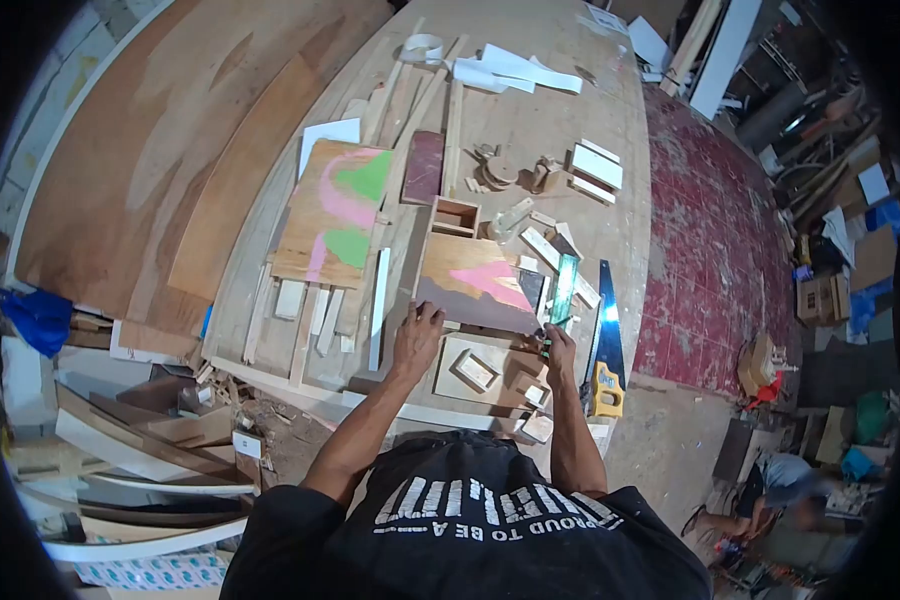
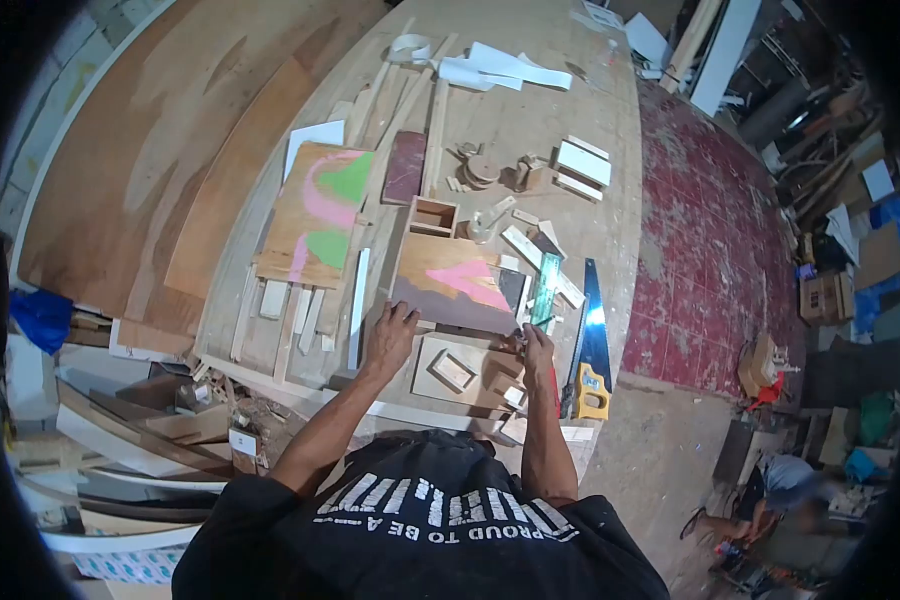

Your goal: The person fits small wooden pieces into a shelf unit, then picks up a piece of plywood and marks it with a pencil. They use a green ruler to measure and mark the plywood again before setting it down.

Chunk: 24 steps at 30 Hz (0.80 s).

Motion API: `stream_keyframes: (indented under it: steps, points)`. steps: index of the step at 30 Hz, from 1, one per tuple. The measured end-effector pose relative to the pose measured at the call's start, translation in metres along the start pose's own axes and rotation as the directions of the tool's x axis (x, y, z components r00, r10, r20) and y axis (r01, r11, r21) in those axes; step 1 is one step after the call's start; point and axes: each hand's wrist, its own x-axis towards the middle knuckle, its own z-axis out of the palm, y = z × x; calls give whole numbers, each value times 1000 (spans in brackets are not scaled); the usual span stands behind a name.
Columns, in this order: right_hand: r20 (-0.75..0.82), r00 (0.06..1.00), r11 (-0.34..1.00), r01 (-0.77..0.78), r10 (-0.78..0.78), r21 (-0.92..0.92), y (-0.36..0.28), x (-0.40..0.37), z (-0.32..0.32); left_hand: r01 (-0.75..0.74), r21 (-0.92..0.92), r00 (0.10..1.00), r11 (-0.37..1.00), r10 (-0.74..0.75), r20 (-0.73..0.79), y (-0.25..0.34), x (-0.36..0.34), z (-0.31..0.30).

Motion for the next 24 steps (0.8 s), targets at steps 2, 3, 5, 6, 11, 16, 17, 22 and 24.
stream_keyframes:
  steps: [2,3,5,6,11,16,17,22,24]
  points:
    - [35,997,995,-68,70,-67,-2,2,6,13,-1,1000,1000,-13,-8,2,-1,-4]
    - [41,997,995,-66,69,-72,3,7,4,11,-5,1000,1000,-11,-11,3,-1,-5]
    - [107,993,976,74,-53,-207,10,13,-1,10,8,1000,1000,-10,-9,1,-1,-3]
    - [159,982,977,132,-105,-170,10,12,-5,-3,22,1000,1000,3,-1,0,-1,-1]
    - [115,983,971,159,-140,-177,14,15,-3,-19,44,1000,999,18,19,-2,-1,-2]
    - [93,983,961,177,-160,-211,17,15,-2,-13,65,1000,998,12,13,2,-2,-10]
    - [58,987,961,160,-150,-224,16,14,-2,-14,74,999,997,11,37,3,-3,-12]
    - [98,982,959,182,-164,-219,13,14,-6,-11,66,998,998,7,60,3,-4,-8]
    - [113,977,953,203,-182,-224,12,12,-6,0,49,998,999,-4,69,2,-3,-7]
